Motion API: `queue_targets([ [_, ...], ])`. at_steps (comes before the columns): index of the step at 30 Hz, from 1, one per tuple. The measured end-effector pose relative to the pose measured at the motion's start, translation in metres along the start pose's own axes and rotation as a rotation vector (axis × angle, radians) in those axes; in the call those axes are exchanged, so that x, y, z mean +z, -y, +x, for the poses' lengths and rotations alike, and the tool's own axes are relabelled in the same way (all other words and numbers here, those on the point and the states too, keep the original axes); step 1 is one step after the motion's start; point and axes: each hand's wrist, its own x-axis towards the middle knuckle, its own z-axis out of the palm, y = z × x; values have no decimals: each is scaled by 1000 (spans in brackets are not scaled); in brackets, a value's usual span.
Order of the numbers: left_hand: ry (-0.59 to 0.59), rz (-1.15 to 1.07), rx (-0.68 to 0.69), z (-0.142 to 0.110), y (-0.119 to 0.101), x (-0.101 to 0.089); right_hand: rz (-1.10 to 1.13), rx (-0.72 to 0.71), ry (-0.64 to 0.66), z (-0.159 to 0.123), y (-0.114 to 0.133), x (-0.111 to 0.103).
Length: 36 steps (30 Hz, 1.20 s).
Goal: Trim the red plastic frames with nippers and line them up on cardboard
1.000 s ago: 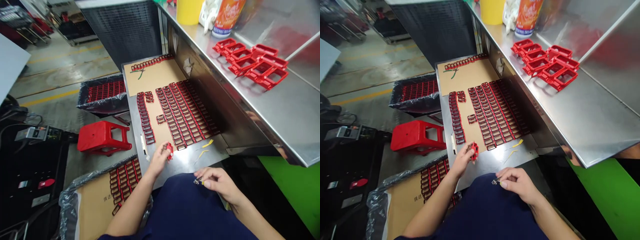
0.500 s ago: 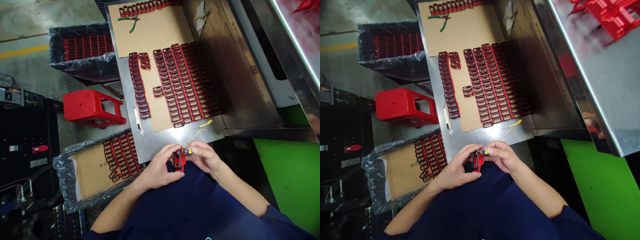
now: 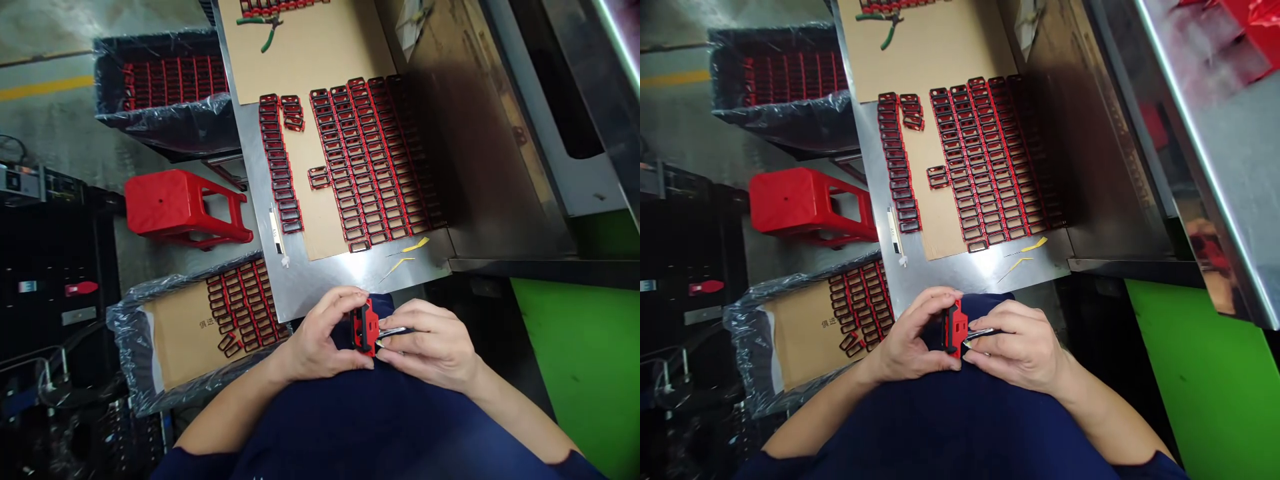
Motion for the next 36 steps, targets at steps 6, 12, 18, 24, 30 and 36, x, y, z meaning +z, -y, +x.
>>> queue_targets([
  [6, 1, -24, -18, 1, 2, -1, -36, -17, 5, 3, 0, 1],
  [12, -21, -56, -37, 0, 4, 0, -28, -10, 2, 3, -2, 3],
  [18, -34, -64, -36, -1, 7, 2, -23, -9, 1, 3, -2, 5],
  [24, -26, 47, 11, 1, 6, -2, -48, 12, 34, 4, 2, 2],
  [30, -18, 173, 73, 4, 4, -7, -39, 51, 91, 5, 4, 1],
  [36, -3, 177, 51, 3, 2, -9, -25, 25, 122, 10, 8, 1],
])
